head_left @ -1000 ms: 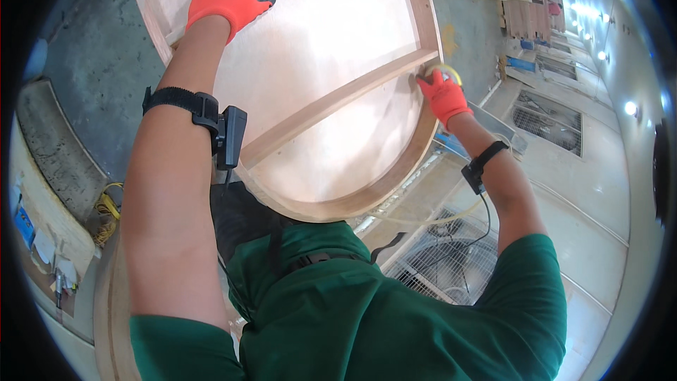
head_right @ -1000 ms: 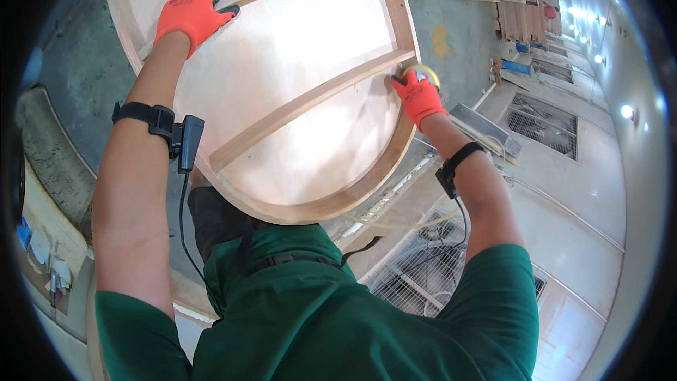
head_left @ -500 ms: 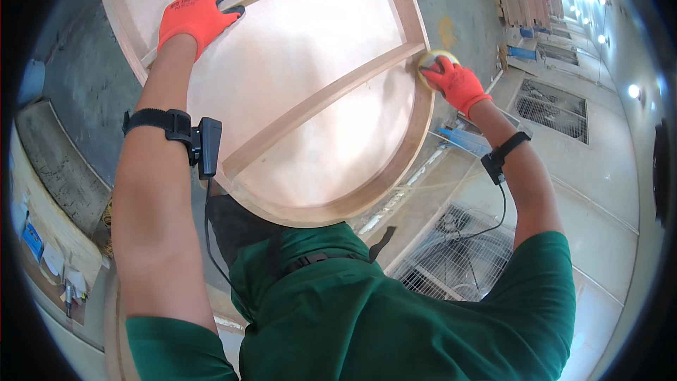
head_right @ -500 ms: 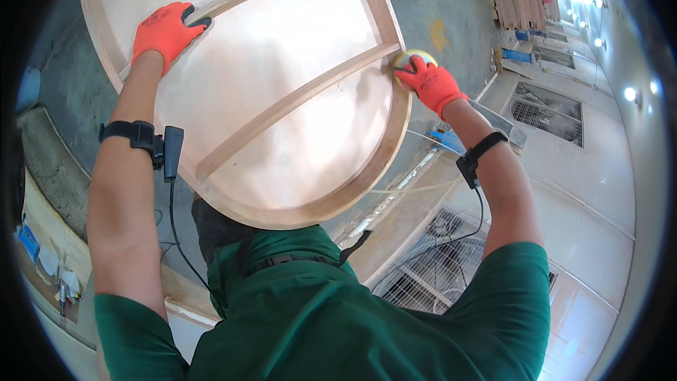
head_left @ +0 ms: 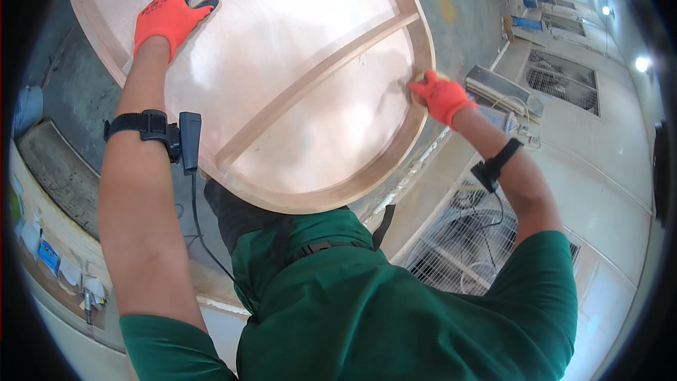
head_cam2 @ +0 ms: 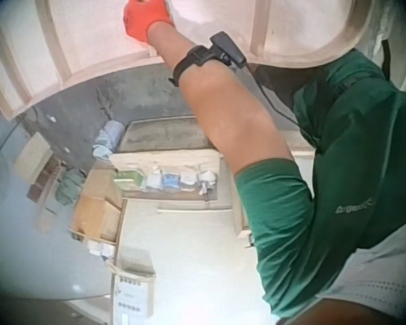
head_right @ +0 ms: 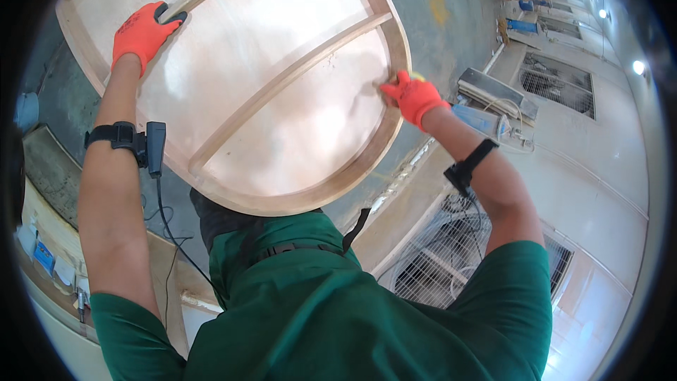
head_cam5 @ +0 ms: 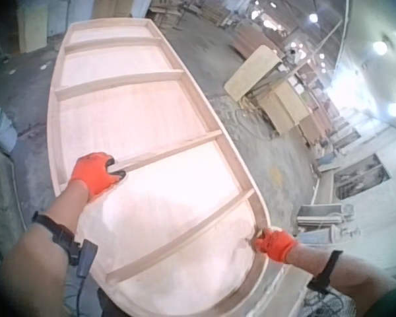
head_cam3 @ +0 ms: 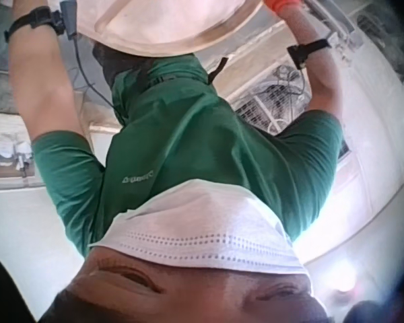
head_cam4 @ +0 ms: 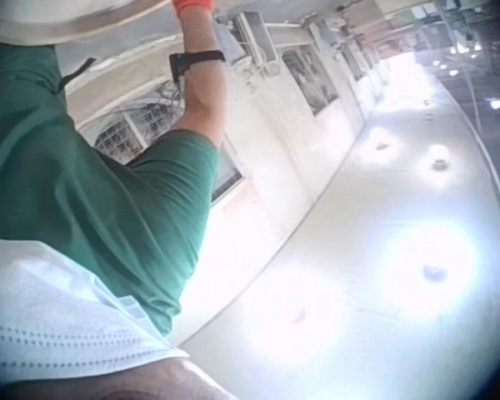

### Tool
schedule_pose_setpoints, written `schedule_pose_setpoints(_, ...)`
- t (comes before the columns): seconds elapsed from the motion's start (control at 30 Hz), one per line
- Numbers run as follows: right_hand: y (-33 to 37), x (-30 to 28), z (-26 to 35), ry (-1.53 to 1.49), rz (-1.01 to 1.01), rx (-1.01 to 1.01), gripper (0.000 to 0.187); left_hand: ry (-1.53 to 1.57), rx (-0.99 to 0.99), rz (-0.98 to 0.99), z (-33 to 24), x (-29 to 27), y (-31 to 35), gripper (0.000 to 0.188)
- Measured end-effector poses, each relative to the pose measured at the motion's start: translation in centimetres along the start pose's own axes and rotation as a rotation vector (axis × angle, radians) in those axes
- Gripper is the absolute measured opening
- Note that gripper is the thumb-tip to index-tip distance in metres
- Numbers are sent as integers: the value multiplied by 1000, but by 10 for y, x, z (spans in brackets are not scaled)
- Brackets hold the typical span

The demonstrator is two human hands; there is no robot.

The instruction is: Using a power sander to smooth the surface and edges of an arched wooden frame in a workshop.

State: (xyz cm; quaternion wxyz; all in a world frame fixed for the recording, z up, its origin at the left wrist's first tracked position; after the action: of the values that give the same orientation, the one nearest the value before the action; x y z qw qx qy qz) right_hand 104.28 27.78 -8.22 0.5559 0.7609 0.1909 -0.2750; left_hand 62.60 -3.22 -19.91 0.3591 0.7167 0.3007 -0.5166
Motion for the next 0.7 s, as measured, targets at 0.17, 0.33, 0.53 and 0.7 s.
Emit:
schedule_pose_setpoints(0.17, 60, 55, 87, -402, 226, 115, 65, -22, 123, 105, -17, -10, -5, 72)
schedule_pose_setpoints(0.33, 68, 30, 209, -996, 328, -5, 81, 47, 128, 10, -16, -21, 3, 60)
schedule_pose_setpoints(0.53, 40, -23, 305, -1392, -97, -6, 77, 34, 148, 15, -24, -17, 4, 58)
schedule_pose_setpoints(0.7, 66, -21, 318, -1472, -50, -17, 77, -37, 173, 42, -11, -1, -12, 73)
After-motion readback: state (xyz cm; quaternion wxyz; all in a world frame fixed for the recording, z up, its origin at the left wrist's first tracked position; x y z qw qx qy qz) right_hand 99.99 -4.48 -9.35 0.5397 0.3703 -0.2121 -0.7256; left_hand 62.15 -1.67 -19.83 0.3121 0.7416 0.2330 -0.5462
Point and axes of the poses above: each hand's wrist, its own y-axis away from the middle knuckle, its own x-axis out of the palm, z = x × y, the point moved 2 cm from there along -y, towards the middle knuckle, and after that the axes turned 9 degrees about -y, right-handed, at the moved point
